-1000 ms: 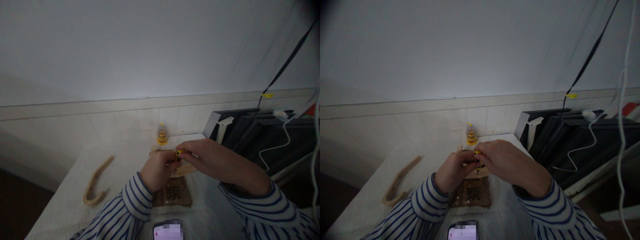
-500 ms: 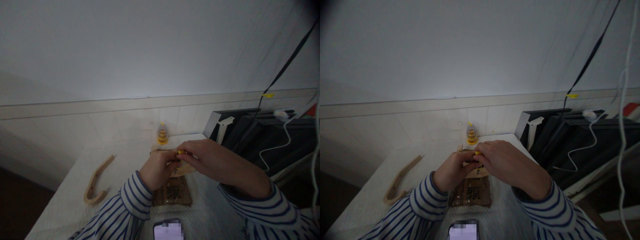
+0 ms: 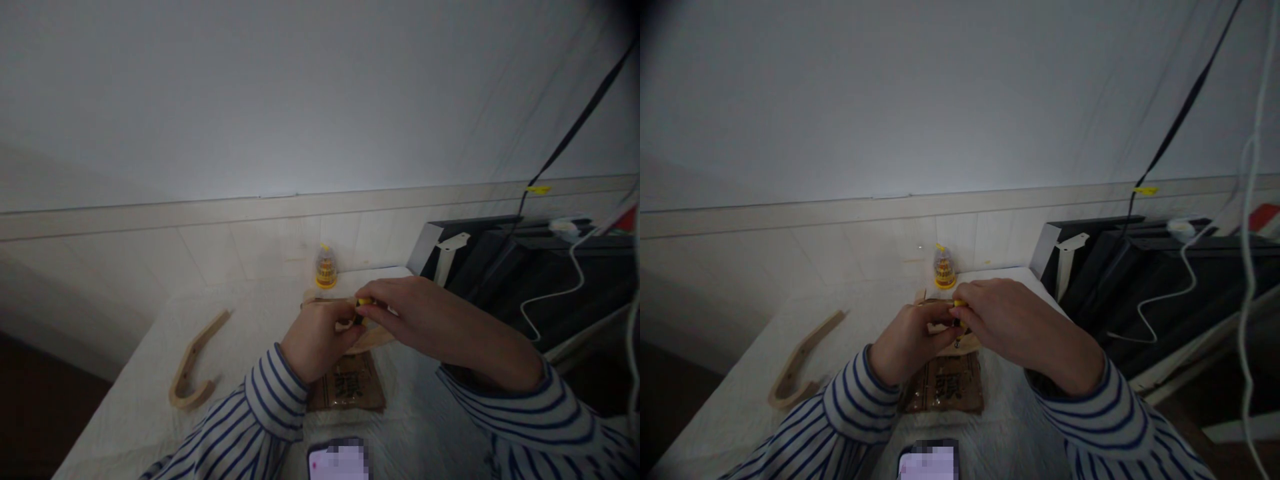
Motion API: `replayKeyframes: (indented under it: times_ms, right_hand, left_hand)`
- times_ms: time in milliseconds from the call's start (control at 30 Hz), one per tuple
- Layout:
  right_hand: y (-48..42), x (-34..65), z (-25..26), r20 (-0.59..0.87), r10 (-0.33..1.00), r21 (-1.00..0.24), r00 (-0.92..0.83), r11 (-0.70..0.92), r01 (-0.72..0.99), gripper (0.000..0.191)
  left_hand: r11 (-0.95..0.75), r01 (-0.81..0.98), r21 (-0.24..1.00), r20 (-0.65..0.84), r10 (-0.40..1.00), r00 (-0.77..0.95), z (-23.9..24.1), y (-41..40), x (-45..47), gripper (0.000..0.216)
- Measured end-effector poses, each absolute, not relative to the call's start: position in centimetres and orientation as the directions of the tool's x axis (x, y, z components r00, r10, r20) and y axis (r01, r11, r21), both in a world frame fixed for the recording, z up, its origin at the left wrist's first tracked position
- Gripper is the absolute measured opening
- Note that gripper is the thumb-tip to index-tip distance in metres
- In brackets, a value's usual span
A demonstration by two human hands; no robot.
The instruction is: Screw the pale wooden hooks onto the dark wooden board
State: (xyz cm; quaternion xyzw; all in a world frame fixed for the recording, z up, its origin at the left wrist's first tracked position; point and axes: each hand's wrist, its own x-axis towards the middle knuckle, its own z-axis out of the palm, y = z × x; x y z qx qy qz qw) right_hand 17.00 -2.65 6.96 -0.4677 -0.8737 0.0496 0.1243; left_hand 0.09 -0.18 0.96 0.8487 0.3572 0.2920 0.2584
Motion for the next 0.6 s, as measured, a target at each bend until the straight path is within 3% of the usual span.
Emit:
replayKeyframes:
  times_ms: [267,600]
  right_hand:
    - [-2.69,16.78,7.21,0.164,0.835,-0.191,-0.525,0.549,0.813,0.019]
    - [-2.81,16.82,6.93,0.207,0.813,-0.219,-0.544,0.581,0.784,0.023]
  left_hand:
    - [-0.557,0.457,0.693,0.256,0.783,0.567,0.98,-0.13,0.14,0.012]
    - [-0.577,0.486,0.656,0.291,0.788,0.542,0.84,-0.17,0.16,0.005]
